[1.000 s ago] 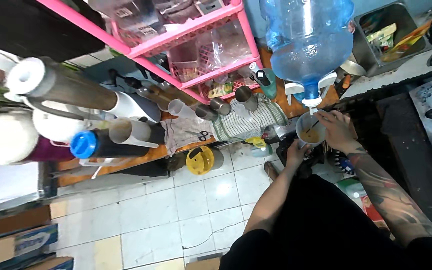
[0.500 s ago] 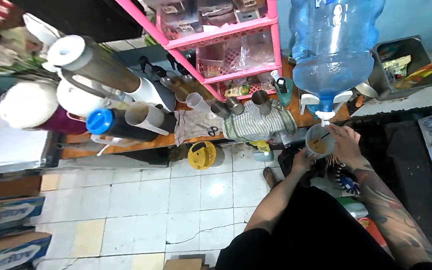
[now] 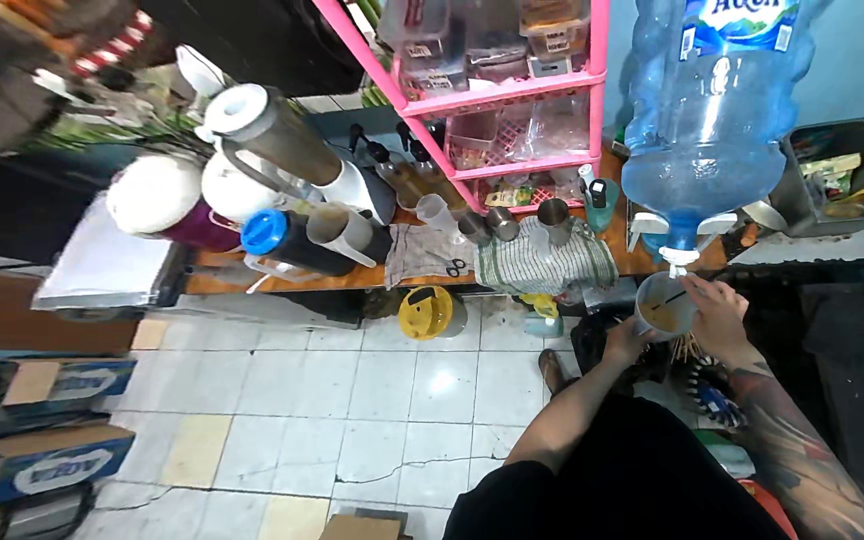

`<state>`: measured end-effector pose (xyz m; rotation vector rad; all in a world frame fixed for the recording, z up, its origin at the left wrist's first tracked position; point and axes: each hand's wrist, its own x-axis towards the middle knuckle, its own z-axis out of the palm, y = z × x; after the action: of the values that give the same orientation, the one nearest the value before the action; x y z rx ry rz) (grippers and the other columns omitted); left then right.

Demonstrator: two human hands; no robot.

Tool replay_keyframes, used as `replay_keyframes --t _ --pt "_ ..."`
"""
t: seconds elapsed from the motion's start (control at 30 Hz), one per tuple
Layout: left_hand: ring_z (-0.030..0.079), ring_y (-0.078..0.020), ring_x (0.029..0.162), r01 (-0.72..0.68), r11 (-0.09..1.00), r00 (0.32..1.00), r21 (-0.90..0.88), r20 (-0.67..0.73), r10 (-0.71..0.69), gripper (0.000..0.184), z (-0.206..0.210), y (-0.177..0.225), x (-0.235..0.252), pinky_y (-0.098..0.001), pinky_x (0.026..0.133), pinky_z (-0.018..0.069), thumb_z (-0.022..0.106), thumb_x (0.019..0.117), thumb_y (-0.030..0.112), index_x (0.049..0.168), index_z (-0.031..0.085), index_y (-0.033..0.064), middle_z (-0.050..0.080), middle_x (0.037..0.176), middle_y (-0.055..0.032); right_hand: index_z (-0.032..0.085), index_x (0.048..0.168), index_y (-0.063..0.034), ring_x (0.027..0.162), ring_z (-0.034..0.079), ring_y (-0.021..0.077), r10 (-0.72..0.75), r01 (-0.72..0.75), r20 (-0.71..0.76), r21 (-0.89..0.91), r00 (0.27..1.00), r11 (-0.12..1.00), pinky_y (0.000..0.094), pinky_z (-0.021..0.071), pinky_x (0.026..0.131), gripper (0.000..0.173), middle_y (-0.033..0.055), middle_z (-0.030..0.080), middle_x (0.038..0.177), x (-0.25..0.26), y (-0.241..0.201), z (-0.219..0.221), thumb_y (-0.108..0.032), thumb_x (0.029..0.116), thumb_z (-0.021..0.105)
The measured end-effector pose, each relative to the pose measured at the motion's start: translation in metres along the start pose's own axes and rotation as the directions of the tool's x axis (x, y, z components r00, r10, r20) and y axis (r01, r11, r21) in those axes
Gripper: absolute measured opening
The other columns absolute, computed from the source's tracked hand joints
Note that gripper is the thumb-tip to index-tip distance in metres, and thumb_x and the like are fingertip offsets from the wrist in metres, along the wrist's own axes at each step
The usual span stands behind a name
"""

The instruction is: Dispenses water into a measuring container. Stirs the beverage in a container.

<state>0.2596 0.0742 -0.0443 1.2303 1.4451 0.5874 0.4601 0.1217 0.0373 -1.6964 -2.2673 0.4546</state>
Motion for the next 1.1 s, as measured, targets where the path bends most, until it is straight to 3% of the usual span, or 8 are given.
replay_keyframes --t 0.23,0.77,1.1 --pt "0.069 -0.0223 0.11 0.001 1.0 1.0 -0.005 -0.003 -0.001 0.046 0.0019 -0.0007 -0.0004 -0.0474 0.102 0.054 0.072 0.0958 0.038 0.129 0.065 0.0069 0.071 0.118 -0.013 0.051 0.152 -0.0304 0.142 0.042 0.0335 -0.002 0.002 0.01 -0.019 1.0 1.0 0.067 0.0324 0.105 0.064 -0.0049 0.049 0.157 0.0003 0.0011 0.0 -0.003 0.0943 0.045" --pt "0.068 -0.0256 0.115 0.0 1.0 1.0 0.0 0.002 0.0 0.052 0.0002 -0.0003 -0.0024 -0.049 0.104 0.0526 0.071 0.0967 0.037 0.136 0.061 0.0048 0.07 0.123 -0.0163 0.05 0.153 -0.0308 0.142 0.043 0.0349 -0.007 0.007 0.008 -0.014 1.0 1.0 0.0687 0.033 0.105 0.067 -0.0037 0.048 0.157 -0.0013 0.0011 0.0006 -0.002 0.0929 0.046" --pt "0.069 -0.0244 0.111 -0.004 1.0 1.0 0.011 0.004 0.004 0.048 0.0041 -0.0048 -0.0002 -0.049 0.102 0.0533 0.071 0.096 0.039 0.13 0.064 0.0055 0.071 0.119 -0.0145 0.05 0.153 -0.0312 0.141 0.044 0.0339 -0.008 0.008 0.005 -0.01 1.0 1.0 0.0678 0.0322 0.106 0.068 -0.004 0.048 0.157 -0.0016 0.0018 0.0019 -0.001 0.0924 0.047"
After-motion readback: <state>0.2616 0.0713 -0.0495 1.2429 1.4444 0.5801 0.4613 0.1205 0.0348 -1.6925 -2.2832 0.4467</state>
